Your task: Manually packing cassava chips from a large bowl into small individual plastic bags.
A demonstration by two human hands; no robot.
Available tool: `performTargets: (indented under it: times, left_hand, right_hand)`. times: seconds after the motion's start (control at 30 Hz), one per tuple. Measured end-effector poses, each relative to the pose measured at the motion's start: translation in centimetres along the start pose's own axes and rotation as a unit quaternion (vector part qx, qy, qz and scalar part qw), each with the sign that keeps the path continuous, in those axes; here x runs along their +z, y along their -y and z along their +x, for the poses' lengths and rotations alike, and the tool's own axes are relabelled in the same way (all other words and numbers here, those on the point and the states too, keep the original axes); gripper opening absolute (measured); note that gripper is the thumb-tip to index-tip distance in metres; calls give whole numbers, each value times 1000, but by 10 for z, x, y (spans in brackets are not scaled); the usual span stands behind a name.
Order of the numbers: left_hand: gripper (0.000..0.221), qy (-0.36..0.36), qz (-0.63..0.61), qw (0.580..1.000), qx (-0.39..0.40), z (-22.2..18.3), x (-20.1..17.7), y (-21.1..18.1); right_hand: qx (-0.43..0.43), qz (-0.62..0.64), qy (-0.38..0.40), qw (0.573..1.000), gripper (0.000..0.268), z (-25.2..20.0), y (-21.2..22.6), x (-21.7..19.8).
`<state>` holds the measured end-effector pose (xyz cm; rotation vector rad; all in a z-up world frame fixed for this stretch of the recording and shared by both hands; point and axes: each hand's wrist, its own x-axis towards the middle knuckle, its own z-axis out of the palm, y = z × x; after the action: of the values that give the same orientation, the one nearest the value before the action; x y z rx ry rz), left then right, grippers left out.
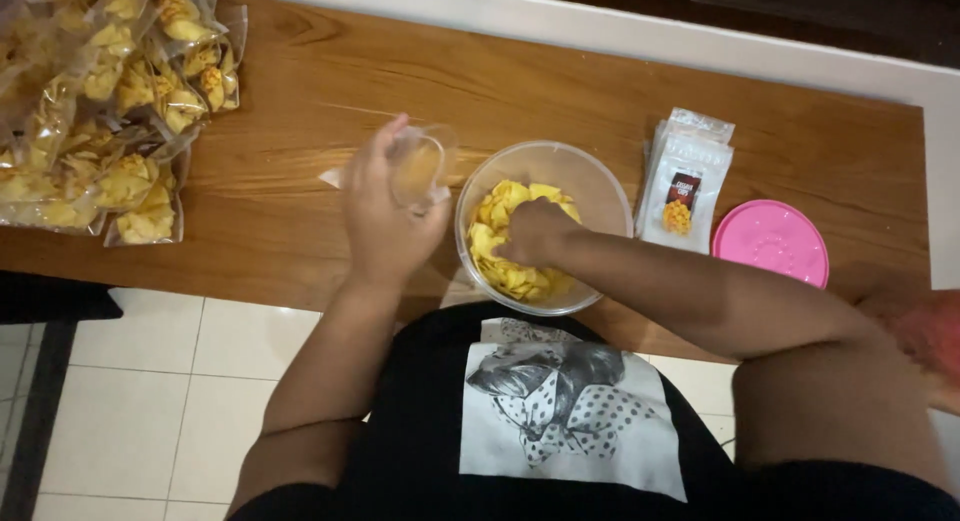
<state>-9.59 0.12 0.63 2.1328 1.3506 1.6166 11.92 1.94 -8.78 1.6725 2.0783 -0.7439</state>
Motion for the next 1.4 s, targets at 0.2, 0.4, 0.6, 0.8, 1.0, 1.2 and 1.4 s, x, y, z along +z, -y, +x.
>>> performTargets:
  times: [0.2, 0.4, 0.6, 0.8, 1.0, 1.2, 1.4]
  left_hand:
    - [80, 50, 8, 999, -18, -27, 29, 38]
    - [87, 146, 27, 989, -17, -19, 16, 54]
    - [83, 159, -37, 986, -28, -11, 18, 60]
    - [84, 133, -63, 989, 2, -4, 31, 54]
    - [93, 121, -94, 988, 14, 17, 9, 45]
    - [94, 50, -490, 867, -77, 33, -32, 13]
    - [94, 69, -521, 849, -51, -5, 33, -19]
  right_hand:
    - [123, 26, 48, 991, 95, -32, 30, -20]
    - [66, 42, 32, 996, 79, -28, 15, -9]
    - [165, 45, -1, 985, 76, -40, 50, 5]
    - [102, 54, -47, 992, 46, 17, -14, 56]
    - [36, 73, -87, 993, 44, -24, -8, 5]
    - [-58, 314, -286, 904, 39, -81, -19, -46]
    - [-54, 492, -415, 763, 42, -112, -32, -46]
